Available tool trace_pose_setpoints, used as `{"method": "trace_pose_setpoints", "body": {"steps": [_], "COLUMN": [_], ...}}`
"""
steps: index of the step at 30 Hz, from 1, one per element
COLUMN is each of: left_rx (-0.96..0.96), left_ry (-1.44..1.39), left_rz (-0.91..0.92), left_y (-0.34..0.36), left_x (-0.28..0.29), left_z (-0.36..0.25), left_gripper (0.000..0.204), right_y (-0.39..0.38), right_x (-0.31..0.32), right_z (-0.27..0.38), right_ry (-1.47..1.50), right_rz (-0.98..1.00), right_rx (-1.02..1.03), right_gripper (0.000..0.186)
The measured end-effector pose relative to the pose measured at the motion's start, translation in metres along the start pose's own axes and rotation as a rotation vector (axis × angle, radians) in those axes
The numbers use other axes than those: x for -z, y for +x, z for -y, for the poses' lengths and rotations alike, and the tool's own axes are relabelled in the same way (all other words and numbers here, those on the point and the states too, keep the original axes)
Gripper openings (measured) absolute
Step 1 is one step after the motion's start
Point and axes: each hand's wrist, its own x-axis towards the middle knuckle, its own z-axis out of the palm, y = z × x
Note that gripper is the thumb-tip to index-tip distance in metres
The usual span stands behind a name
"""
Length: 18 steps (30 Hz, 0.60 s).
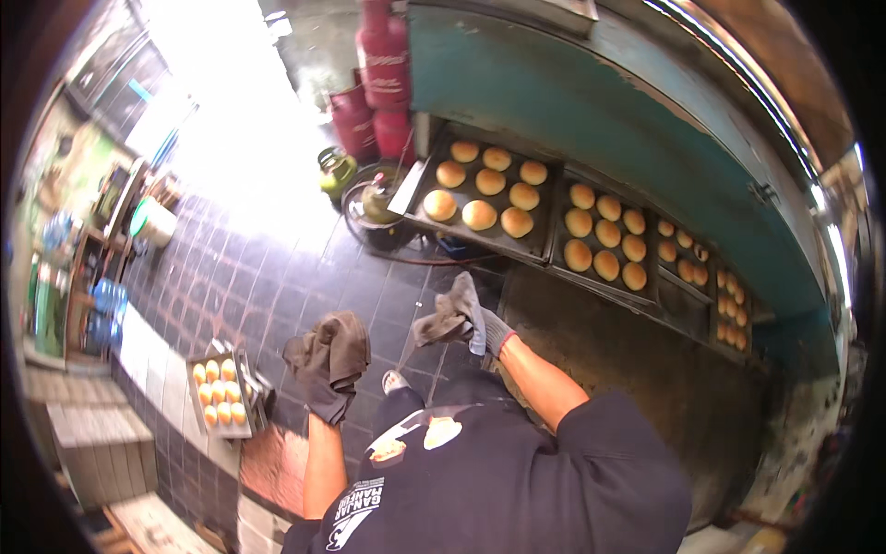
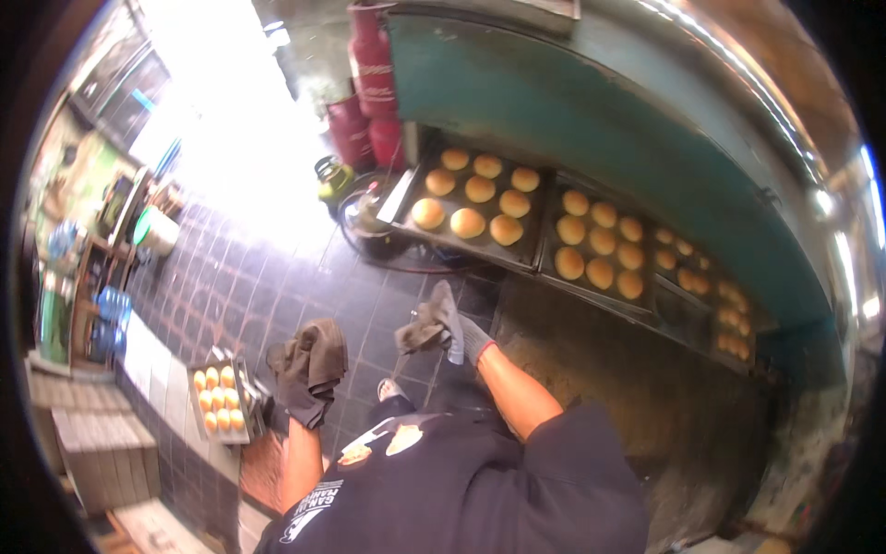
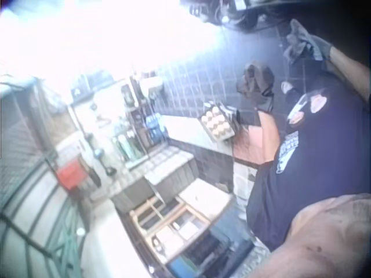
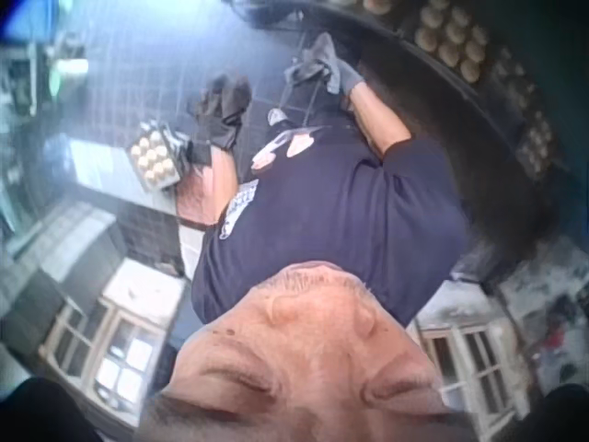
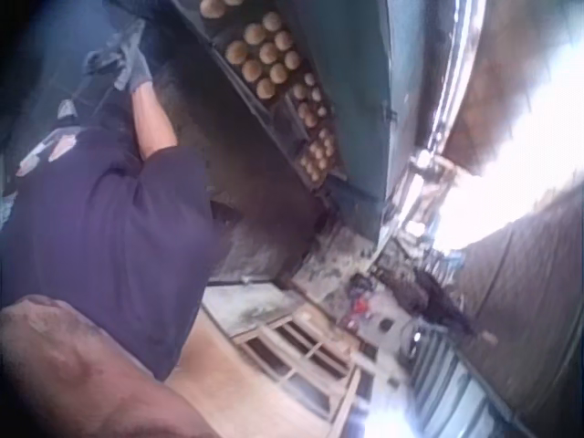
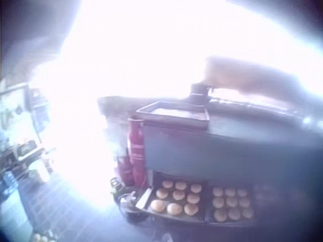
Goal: The person, wearing gloves and using a cloth, removes trays of baked buns from a large oven and places them onto a rack, then loads new trays of dough into the oven and closes the door.
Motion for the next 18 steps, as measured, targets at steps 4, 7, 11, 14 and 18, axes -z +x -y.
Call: {"method": "trace_pose_setpoints", "body": {"steps": [4,7,11,14,18], "left_rx": [-0.564,-0.096,0.321,0.939,0.091], "left_ry": [0.451,-0.253,-0.598,-1.171,-0.098], "left_rz": [0.21,0.34,0.432,0.305,0.473], "left_y": [0.083,0.111,0.141,0.162,0.173], "left_x": [-0.022,-0.052,-0.093,-0.104,-0.102], "left_z": [-0.036,0.004,0.011,-0.033,0.01], "left_gripper": [0.041,0.035,0.034,0.036,0.044], "right_y": [0.006,0.044,0.112,0.165,0.211], "right_x": [0.052,0.082,0.129,0.156,0.172], "right_z": [-0.001,0.004,0.037,0.071,0.114], "right_ry": [0.055,0.031,-0.061,-0.141,-0.258], "right_rz": [-0.297,-0.501,-0.799,-0.959,-1.047], "right_rx": [0.184,0.284,0.413,0.43,0.398], "right_gripper": [0.028,0.028,0.03,0.031,0.033]}}
